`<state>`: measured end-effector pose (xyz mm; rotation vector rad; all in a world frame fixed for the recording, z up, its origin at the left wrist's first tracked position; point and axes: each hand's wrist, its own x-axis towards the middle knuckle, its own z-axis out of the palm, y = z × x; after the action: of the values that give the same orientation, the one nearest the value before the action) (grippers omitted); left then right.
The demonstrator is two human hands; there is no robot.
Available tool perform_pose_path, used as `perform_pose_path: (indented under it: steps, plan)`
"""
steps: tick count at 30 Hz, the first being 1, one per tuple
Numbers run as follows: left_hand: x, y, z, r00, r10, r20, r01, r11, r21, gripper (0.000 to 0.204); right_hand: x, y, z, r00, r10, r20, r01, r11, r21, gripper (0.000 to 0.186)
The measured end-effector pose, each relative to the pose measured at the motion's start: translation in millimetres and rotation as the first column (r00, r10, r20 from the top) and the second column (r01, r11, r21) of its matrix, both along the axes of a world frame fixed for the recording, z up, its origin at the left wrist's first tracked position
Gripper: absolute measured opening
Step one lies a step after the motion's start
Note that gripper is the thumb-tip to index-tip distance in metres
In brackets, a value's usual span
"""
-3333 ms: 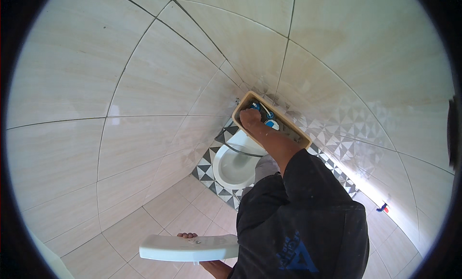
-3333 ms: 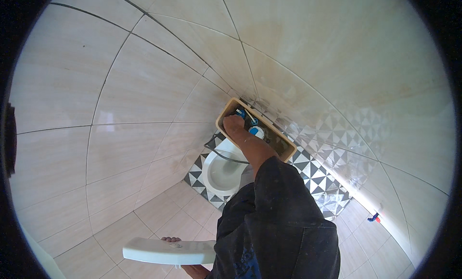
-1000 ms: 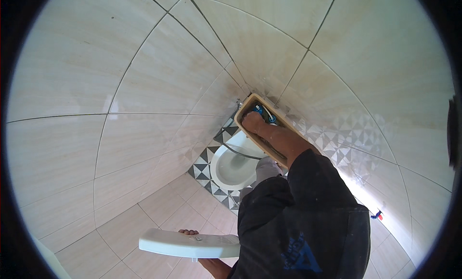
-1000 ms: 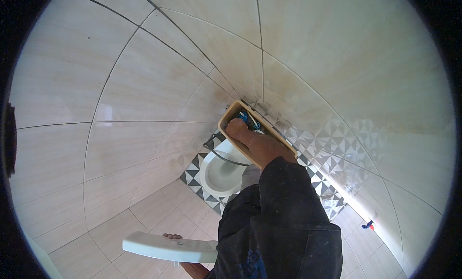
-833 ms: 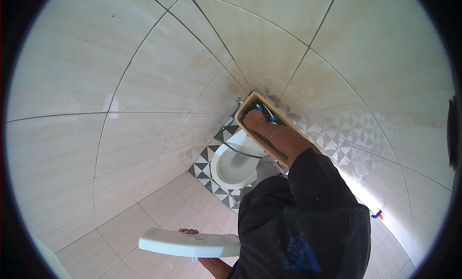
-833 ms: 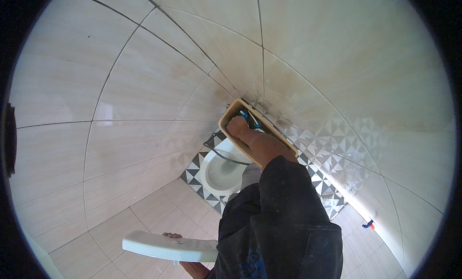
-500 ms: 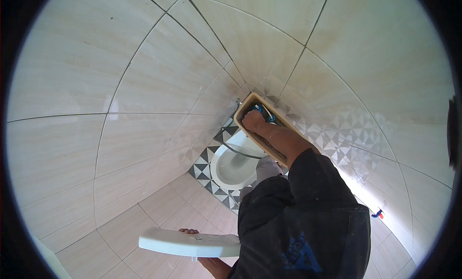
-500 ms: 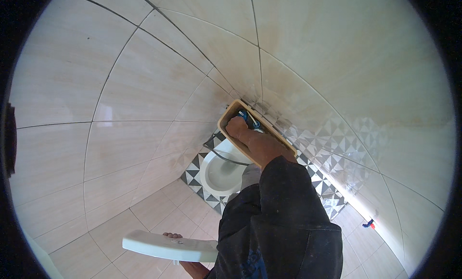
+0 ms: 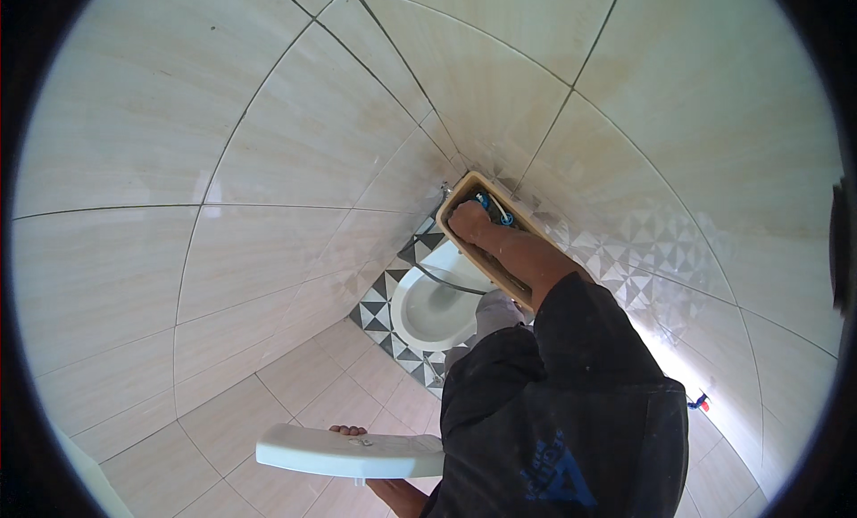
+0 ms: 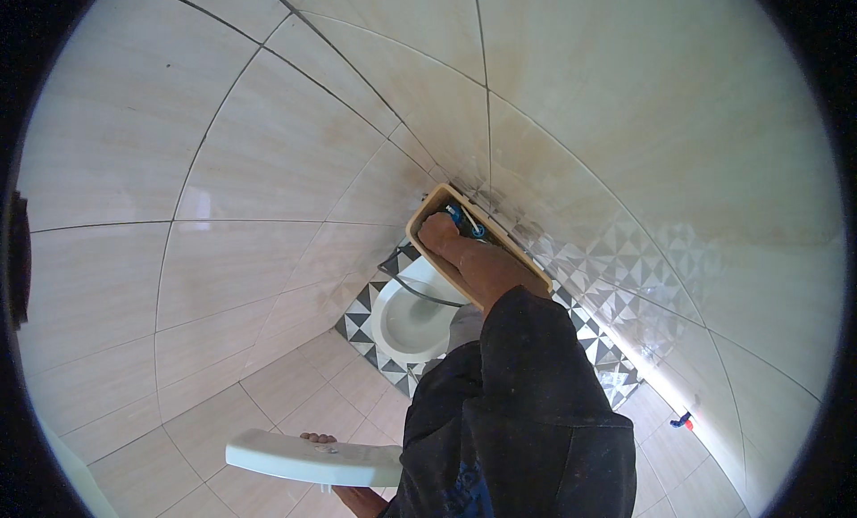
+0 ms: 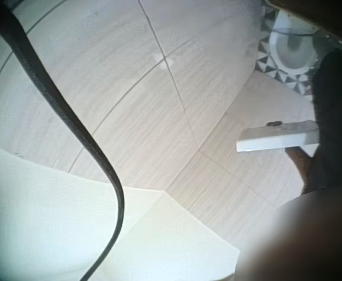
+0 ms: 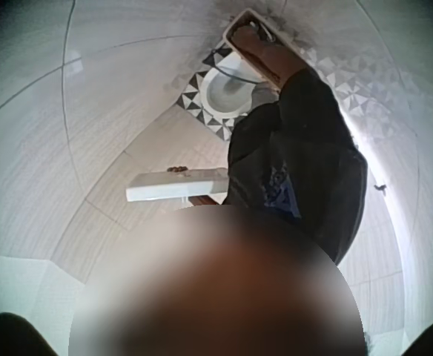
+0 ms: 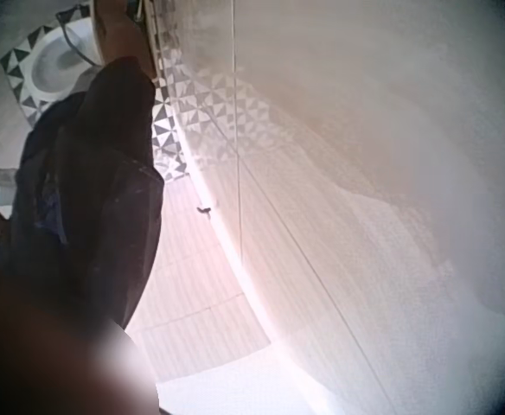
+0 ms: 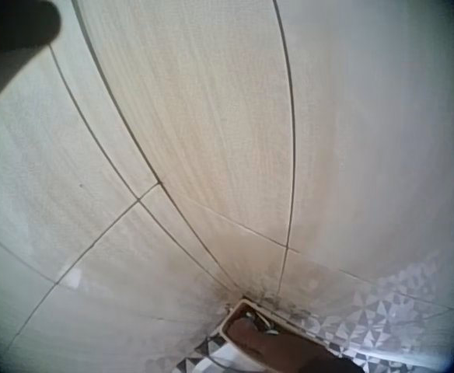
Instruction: Repairing or assembling components inside a toilet water tank and installing the ceramic lid.
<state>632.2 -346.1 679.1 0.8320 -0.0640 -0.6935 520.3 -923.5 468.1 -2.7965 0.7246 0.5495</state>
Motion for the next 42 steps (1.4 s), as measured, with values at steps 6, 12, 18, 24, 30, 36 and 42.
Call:
perform_pose_path:
  steps: [6,12,18,24,30,36,42]
  plan:
    - [0.9,5.6,-4.4,1.0,-0.028,-0.004,0.028,0.999,-0.029,0.048,-0.7,1.2,-9.6,0.996,0.009,0.089,-0.01,1.0,0.016,0.023]
    - [0.9,11.4,-7.5,1.0,-0.015,-0.028,0.015,1.0,-0.025,0.047,3.4,5.2,-0.2,0.998,0.035,0.05,-0.035,0.999,-0.007,0.023]
    - [1.6,6.9,-6.6,0.998,0.006,-0.055,-0.007,1.0,-0.021,0.048,-4.6,2.2,-11.5,0.989,0.056,0.135,-0.052,0.998,-0.032,0.023]
    - [-2.8,-3.5,-1.1,0.999,0.008,-0.034,-0.009,1.0,-0.014,0.049,-14.5,3.7,-13.3,0.973,0.038,0.226,-0.002,0.988,-0.157,0.024]
    - [6.6,9.5,-6.3,0.987,-0.163,-0.006,0.161,0.98,-0.117,0.045,-19.7,7.3,-9.3,0.917,0.029,0.398,0.005,0.996,-0.085,0.024]
    - [2.9,-8.7,1.9,0.983,-0.183,0.001,0.182,0.973,-0.143,0.045,-26.5,-1.3,-27.6,0.909,0.112,0.401,-0.054,0.987,-0.153,0.022]
    - [-2.8,-5.1,3.3,0.997,-0.077,-0.027,0.075,0.995,-0.058,0.045,-27.5,1.6,-12.6,0.881,0.123,0.458,-0.062,0.987,-0.148,0.021]
